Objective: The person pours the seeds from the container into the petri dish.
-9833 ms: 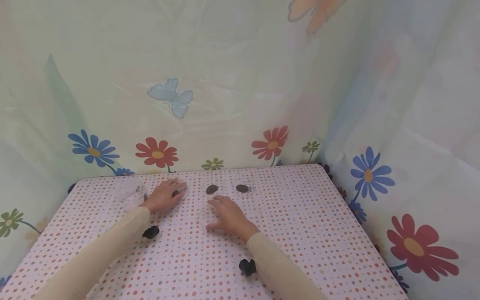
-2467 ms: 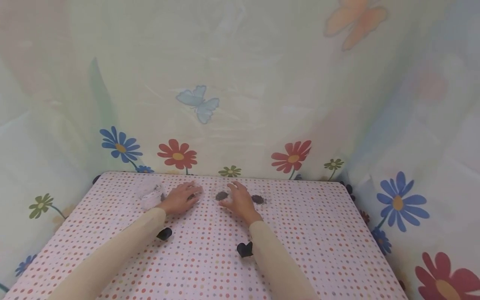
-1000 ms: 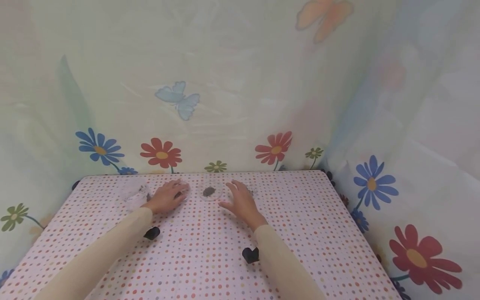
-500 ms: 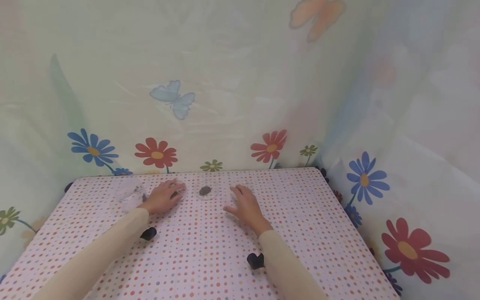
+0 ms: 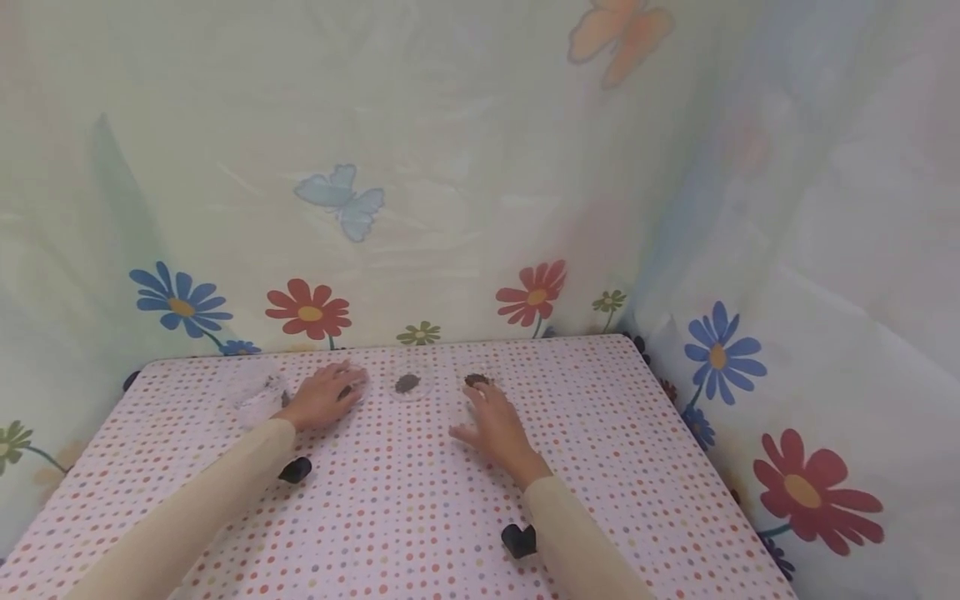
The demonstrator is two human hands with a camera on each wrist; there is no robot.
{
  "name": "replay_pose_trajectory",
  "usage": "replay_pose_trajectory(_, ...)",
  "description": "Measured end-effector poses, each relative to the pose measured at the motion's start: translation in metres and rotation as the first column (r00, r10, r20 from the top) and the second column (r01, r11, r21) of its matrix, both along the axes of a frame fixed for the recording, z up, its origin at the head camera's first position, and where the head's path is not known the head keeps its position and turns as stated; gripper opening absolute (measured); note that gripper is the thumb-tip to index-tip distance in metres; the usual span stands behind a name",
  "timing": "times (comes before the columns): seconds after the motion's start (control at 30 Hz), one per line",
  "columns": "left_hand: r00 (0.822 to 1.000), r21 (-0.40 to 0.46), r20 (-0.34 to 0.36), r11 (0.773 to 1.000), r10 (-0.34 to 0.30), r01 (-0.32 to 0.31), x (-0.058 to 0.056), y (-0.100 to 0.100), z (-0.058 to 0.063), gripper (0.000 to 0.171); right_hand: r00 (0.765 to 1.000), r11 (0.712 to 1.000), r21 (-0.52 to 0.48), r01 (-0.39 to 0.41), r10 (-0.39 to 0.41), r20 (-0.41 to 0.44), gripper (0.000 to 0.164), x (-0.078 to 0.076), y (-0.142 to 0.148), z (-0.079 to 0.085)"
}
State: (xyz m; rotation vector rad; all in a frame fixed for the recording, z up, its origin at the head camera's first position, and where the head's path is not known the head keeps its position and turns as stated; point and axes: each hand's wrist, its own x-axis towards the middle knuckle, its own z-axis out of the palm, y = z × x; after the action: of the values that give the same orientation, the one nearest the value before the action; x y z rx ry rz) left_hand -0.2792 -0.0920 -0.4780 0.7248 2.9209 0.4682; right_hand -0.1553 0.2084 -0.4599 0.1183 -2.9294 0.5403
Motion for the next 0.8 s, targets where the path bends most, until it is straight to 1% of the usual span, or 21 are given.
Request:
replay_pose_trajectory(0.13,1.0,0.012,0.015,1.0,0.013,-0.013,0.002,0.002,0.002,0.048,1.0,1.0,0.01,-0.007,0.007,0.01,0.074,0.007,0.004,-0.003)
replay_pose_trajectory(0.37,1.0,-0.011,0.004,1.0,0.016,-0.016,0.004,0.003,0.004,0.048,1.0,1.0,0.007,-0.015,0.015,0.007,0.073,0.017,0.01,-0.003)
replay_pose_trajectory(0.5,1.0,-0.012,0.005,1.0,0.017,-0.017,0.004,0.002,0.004,0.048,1.0,0.999,0.028,-0.022,0.022,0.013,0.075,0.022,0.011,-0.003)
replay_pose_trajectory(0.67,1.0,-0.008,0.015,1.0,0.013,-0.013,0.005,0.003,0.006,0.048,0.997,1.0,0.017,-0.002,0.001,0.072,0.079,0.026,0.012,-0.004)
replay_pose_trajectory(0.8,1.0,-0.002,0.001,1.0,0.008,-0.008,0.005,0.002,0.007,0.047,0.995,1.0,0.009,-0.004,0.003,0.099,0.079,0.029,0.013,-0.004)
